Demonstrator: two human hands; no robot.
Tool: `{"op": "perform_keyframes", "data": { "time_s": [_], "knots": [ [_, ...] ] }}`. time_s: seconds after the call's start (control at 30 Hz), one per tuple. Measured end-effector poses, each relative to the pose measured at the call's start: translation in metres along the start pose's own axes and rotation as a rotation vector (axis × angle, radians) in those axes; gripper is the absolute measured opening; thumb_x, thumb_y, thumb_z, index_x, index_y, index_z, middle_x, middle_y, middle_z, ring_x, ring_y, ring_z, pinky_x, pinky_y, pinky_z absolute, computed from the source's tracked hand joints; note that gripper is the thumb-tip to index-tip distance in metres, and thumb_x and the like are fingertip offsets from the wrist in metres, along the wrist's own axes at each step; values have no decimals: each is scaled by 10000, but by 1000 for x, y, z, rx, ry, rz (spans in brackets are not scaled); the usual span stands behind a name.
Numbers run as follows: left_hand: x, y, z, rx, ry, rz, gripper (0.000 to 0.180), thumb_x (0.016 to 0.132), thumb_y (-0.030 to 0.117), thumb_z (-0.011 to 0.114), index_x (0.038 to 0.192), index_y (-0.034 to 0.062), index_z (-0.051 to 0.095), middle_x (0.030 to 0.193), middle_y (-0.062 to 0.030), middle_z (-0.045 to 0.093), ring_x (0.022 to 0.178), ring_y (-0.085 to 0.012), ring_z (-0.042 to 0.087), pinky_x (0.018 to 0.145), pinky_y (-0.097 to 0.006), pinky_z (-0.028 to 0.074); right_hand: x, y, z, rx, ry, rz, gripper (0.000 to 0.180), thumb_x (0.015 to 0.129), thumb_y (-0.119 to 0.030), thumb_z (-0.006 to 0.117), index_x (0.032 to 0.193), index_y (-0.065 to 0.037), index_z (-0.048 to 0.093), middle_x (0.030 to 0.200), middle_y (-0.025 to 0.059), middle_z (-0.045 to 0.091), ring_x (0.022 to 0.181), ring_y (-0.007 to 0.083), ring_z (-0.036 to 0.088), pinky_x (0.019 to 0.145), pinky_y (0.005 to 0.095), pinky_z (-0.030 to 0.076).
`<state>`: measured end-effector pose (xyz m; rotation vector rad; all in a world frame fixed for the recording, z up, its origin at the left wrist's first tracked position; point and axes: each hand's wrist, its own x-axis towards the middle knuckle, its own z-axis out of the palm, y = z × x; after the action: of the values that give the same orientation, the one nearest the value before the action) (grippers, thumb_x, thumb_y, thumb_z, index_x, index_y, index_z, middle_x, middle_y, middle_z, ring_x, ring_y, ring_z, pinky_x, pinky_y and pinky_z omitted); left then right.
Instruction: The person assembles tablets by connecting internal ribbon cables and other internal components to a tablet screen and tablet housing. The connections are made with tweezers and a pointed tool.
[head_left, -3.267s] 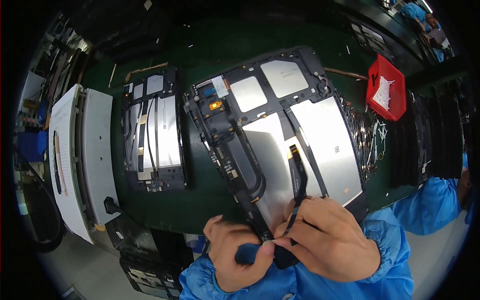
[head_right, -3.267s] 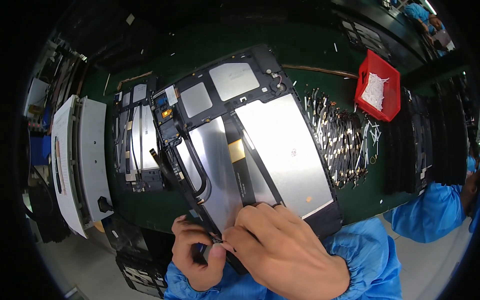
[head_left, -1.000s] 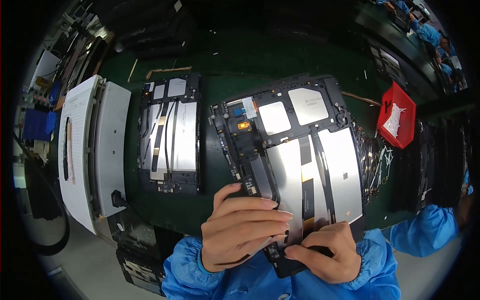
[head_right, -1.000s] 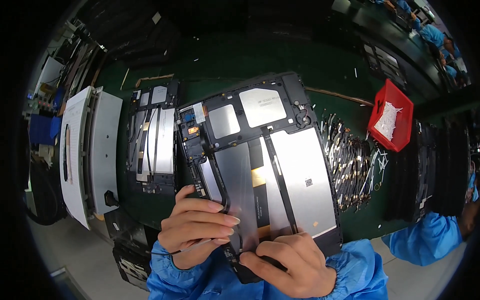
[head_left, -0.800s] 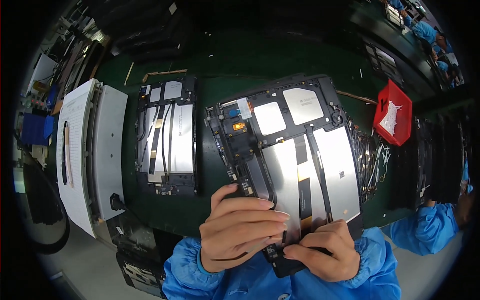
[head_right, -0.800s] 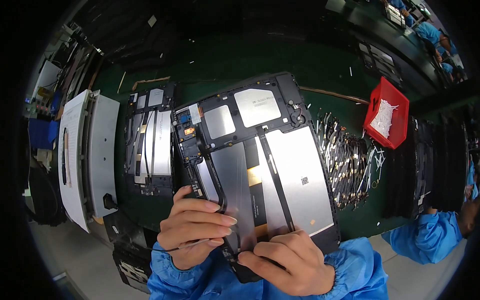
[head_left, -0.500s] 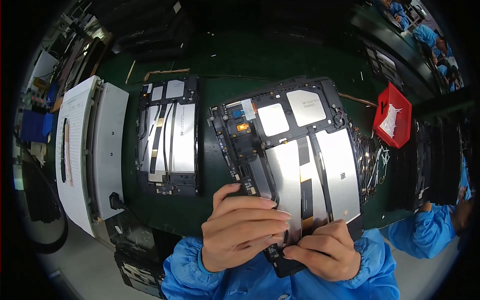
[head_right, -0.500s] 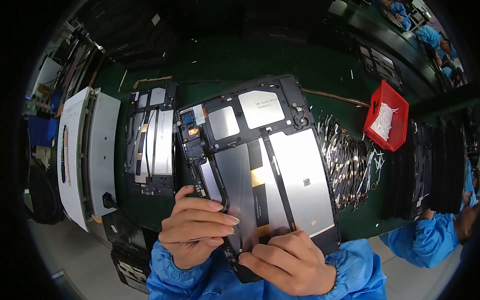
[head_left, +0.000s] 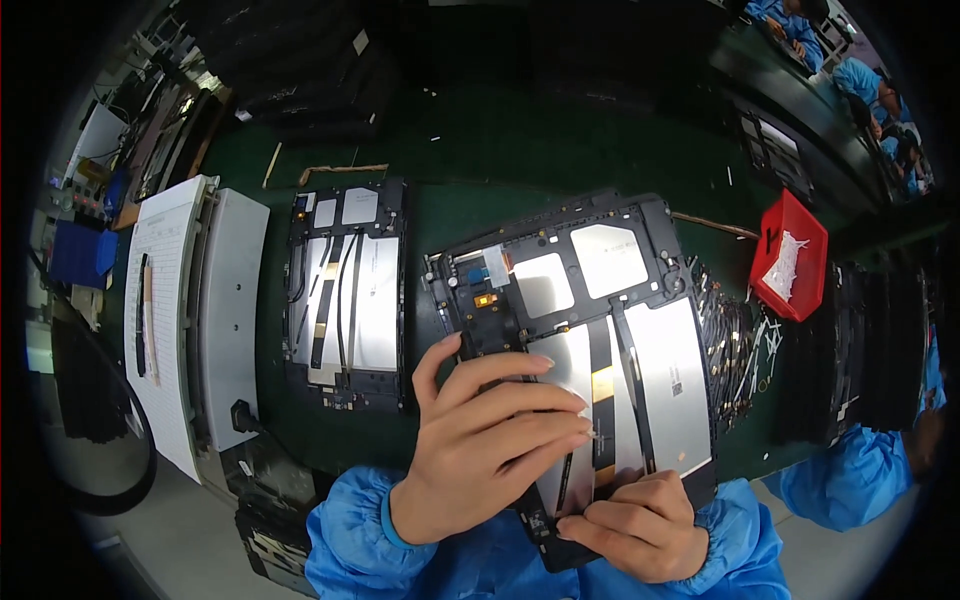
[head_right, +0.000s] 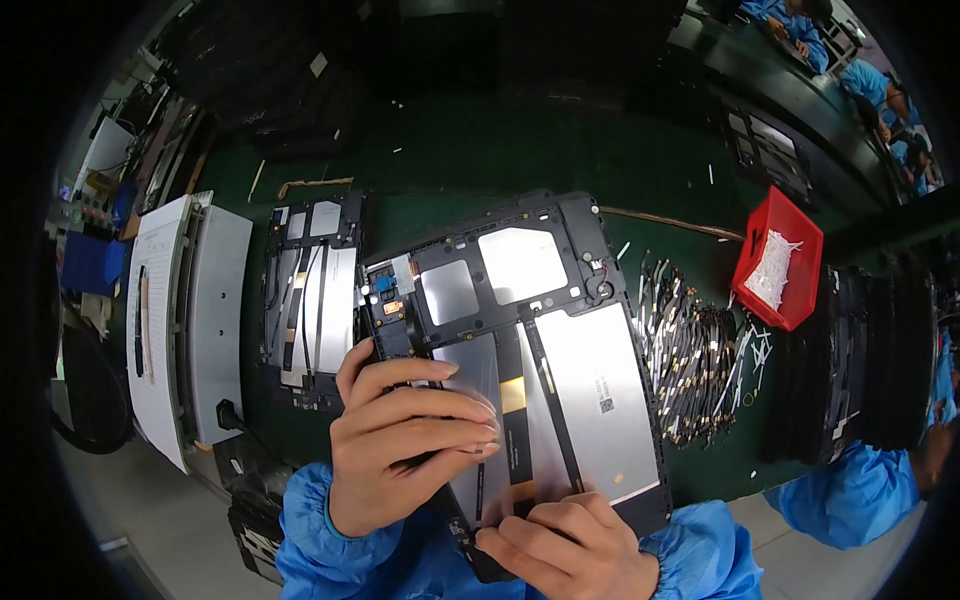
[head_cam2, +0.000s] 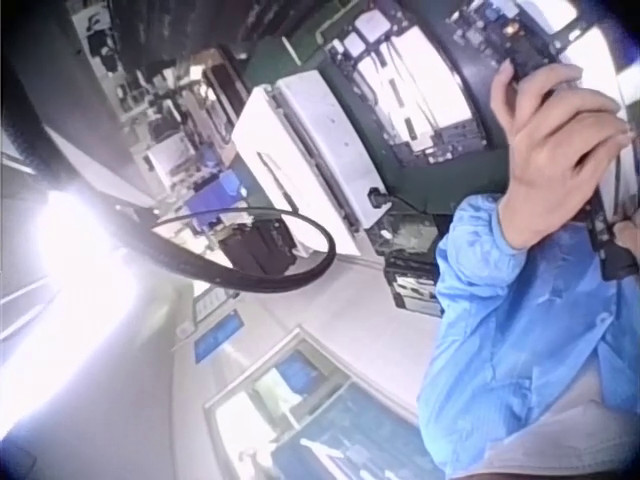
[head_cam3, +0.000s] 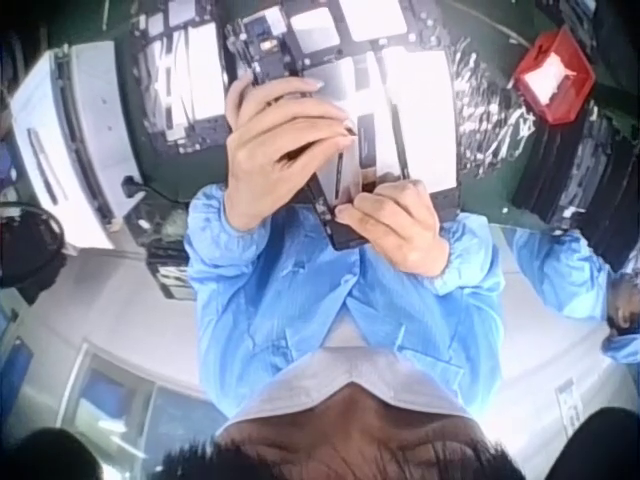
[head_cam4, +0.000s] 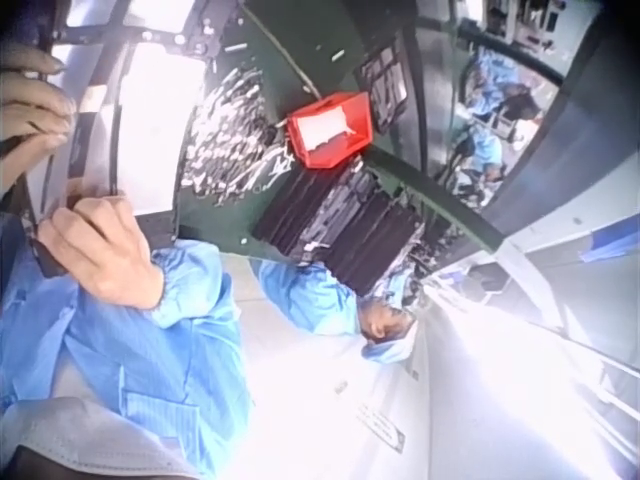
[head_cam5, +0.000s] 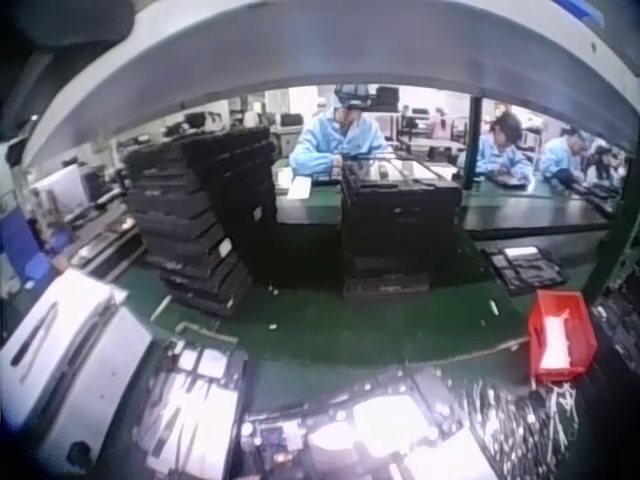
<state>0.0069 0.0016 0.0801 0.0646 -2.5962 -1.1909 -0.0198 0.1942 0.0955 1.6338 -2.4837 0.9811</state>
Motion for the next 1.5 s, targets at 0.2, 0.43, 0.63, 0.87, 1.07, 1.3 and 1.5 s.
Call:
{"op": "perform_keyframes", "data": {
  "time_s": [0.2,0.43,0.63,0.87,1.07,1.3,1.5],
  "knots": [
    [3,0,-4,12,-43,35,122,710,199,738,827,173,718,913,79,658,1048,-131,525,1038,-422,163,1,4,-5,19,-65,2,274,637,-143,678,907,-150,717,821,-56,572,748,126,511,635,251,405],
    [5,4,-5,57,-48,-44,109,651,193,772,746,227,730,873,98,677,1011,-132,532,1024,-409,207,13,7,-7,71,38,-73,254,605,-96,666,856,-56,679,912,37,655,713,154,537,575,249,421],
    [9,3,-3,8,-65,-22,147,716,201,733,860,178,718,903,77,659,1053,-107,519,1035,-414,165,14,7,-7,77,42,-31,233,614,-96,670,842,-52,676,1004,38,658,740,156,520,600,252,418],
    [-21,-6,2,-77,123,47,371,765,514,600,1017,258,693,1221,-27,523,1184,-242,399,1060,-435,109,15,-1,-16,18,-3,-31,230,618,-66,667,845,-27,665,1027,80,646,750,192,543,594,265,438],
    [-35,0,-2,308,-1,60,800,765,793,120,1123,306,645,1295,-55,471,1243,-272,289,1068,-442,40,20,0,-29,254,29,76,358,675,-192,709,960,9,628,805,61,603,656,212,554,566,280,450],
    [-13,-15,8,245,32,10,907,761,771,-10,1032,266,693,1349,-161,397,1310,-387,205,1076,-482,-57,17,-8,-34,-27,-328,16,639,693,-449,668,1162,-24,581,599,-6,363,535,137,414,505,256,366],
    [-15,10,7,-7,113,22,710,860,687,127,1096,285,664,1329,-137,439,1288,-372,265,1052,-519,-5,6,-13,-53,-99,-463,173,535,640,-337,719,1099,-76,629,727,15,509,671,136,496,568,255,417]
  ]
}}
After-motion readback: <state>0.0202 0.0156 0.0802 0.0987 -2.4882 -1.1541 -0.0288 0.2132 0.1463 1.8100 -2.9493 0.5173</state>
